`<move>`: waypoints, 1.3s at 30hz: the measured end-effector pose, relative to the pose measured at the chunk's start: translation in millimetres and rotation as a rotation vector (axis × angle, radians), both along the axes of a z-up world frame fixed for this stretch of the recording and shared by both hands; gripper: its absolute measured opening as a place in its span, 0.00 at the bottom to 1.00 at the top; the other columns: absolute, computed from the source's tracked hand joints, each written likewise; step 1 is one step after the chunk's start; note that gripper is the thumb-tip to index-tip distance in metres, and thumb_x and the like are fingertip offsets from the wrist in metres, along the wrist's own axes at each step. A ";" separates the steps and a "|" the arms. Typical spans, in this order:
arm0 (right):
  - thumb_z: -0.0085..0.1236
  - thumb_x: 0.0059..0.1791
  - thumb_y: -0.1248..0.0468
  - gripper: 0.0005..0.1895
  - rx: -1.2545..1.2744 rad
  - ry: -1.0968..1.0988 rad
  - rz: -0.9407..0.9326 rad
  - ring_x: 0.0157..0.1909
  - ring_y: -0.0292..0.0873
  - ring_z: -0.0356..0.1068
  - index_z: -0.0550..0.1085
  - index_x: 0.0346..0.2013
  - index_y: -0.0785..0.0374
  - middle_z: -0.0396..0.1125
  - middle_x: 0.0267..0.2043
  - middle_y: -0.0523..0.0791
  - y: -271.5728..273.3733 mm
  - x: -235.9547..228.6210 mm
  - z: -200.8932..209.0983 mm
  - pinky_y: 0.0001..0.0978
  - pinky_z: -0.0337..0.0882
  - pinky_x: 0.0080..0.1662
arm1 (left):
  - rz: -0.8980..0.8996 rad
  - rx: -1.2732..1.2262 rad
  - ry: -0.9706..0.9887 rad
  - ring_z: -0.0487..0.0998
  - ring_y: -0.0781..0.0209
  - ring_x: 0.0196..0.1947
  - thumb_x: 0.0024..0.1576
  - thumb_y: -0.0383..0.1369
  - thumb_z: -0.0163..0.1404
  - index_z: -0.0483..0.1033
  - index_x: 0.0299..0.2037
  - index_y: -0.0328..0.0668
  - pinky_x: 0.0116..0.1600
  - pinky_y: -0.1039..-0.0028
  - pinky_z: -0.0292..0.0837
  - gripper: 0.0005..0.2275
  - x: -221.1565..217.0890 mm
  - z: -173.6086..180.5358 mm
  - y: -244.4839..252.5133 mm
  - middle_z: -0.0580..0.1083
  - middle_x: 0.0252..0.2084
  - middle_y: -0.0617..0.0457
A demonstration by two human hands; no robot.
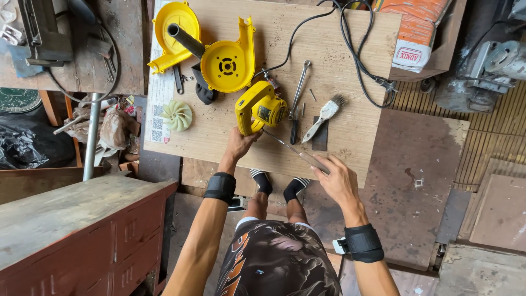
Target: The person uses a screwdriver to remove screws from a yellow leaf blower on a workbench. They separate the housing halves and remove the internal fan, placing the parts on the table. The person continues to unscrew and separate components of the blower's motor housing.
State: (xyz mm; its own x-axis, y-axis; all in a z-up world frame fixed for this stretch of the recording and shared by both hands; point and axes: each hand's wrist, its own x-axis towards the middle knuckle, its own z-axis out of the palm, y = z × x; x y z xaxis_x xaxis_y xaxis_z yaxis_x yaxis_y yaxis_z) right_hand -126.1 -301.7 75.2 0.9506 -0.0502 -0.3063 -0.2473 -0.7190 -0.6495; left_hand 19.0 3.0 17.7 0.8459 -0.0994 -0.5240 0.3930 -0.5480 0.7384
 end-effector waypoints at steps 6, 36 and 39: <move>0.57 0.50 0.49 0.23 0.006 0.117 0.013 0.31 0.44 0.77 0.76 0.58 0.49 0.72 0.56 0.44 -0.3 8.5 9.2 0.37 0.78 0.39 | -0.009 -0.101 -0.066 0.78 0.68 0.27 0.55 0.40 0.59 0.80 0.43 0.38 0.33 0.75 0.76 0.14 0.3 -3.8 3.1 0.80 0.29 0.55; 0.62 0.48 0.54 0.21 0.037 0.094 -0.053 0.53 0.53 0.73 0.77 0.55 0.53 0.73 0.53 0.47 -4.0 -0.2 -5.2 0.44 0.74 0.53 | -0.121 0.031 -0.243 0.81 0.48 0.51 0.51 0.31 0.58 0.69 0.64 0.39 0.56 0.64 0.75 0.28 -4.4 10.2 -8.9 0.78 0.51 0.39; 0.62 0.47 0.56 0.22 0.021 0.051 -0.043 0.54 0.52 0.71 0.76 0.56 0.53 0.72 0.54 0.46 -6.4 -8.6 -25.7 0.44 0.71 0.54 | -0.140 0.046 -0.086 0.83 0.51 0.49 0.50 0.32 0.58 0.72 0.61 0.41 0.55 0.65 0.76 0.26 -1.3 18.7 -10.6 0.81 0.48 0.44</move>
State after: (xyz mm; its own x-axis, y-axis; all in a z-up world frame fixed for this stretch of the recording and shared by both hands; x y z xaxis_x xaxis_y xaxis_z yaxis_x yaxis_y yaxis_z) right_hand -134.7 -308.1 49.5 0.9308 -0.0835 -0.3558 -0.3108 -0.6931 -0.6503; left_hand 17.7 -7.6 36.5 0.8675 -0.1973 -0.4566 0.2465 -0.6267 0.7392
